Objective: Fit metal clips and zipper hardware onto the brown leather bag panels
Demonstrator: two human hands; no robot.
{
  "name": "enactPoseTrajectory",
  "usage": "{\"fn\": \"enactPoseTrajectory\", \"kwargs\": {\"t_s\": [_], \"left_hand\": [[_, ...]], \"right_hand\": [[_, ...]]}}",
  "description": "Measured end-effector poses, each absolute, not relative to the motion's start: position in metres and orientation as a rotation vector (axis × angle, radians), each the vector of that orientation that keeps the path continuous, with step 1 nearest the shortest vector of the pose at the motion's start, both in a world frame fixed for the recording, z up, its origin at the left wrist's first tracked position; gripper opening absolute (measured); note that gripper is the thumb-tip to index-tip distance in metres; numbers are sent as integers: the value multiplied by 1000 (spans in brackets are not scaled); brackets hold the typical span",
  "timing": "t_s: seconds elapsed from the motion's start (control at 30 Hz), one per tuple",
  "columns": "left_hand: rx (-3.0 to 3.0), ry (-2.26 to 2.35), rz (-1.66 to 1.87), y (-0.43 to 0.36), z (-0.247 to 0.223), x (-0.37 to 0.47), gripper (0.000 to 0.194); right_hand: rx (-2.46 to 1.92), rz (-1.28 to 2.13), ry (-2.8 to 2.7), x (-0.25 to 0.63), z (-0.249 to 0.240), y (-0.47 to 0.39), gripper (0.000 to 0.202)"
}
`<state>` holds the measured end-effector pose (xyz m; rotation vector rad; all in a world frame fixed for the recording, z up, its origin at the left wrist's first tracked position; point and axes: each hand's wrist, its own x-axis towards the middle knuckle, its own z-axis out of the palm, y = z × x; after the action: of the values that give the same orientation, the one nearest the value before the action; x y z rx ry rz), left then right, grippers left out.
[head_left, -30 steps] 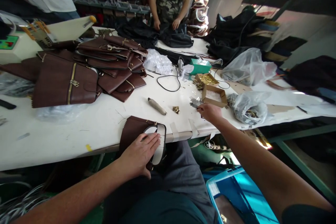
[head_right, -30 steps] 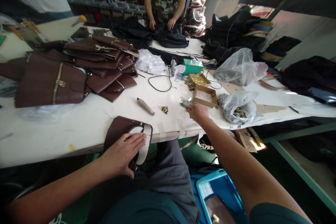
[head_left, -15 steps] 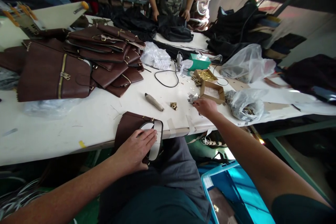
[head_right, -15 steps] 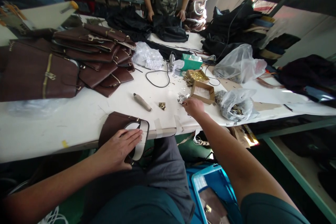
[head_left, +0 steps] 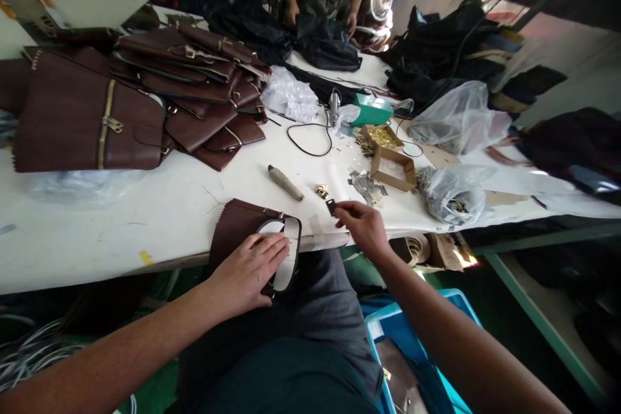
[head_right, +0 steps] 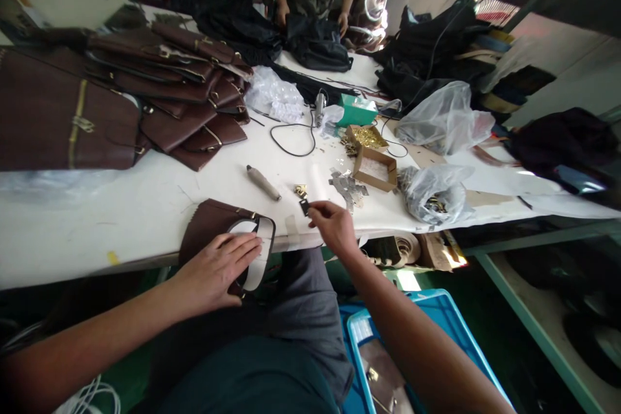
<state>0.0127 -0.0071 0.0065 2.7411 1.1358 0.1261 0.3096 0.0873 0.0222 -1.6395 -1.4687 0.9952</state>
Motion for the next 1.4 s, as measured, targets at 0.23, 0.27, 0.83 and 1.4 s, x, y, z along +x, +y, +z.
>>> {"fn": "enactPoseTrajectory", "kwargs": {"t_s": [0.23,0.27,0.83,1.4], "left_hand": [[2771,1129,175,-8,2,13,103],[2776,1130,177,-8,2,13,102],[2687,1154,307,-11,-2,10,106],[2761,1151,181,-11,0,16,88]], "right_hand": [[-1469,1571,-991,232,-11,-4,30],[-1473,1565,-976,229,-14,-6,30],[-1607,1435,-1223,224,-11,-2,9],[-1714,1289,-1253,227,-24,-5,22]]}}
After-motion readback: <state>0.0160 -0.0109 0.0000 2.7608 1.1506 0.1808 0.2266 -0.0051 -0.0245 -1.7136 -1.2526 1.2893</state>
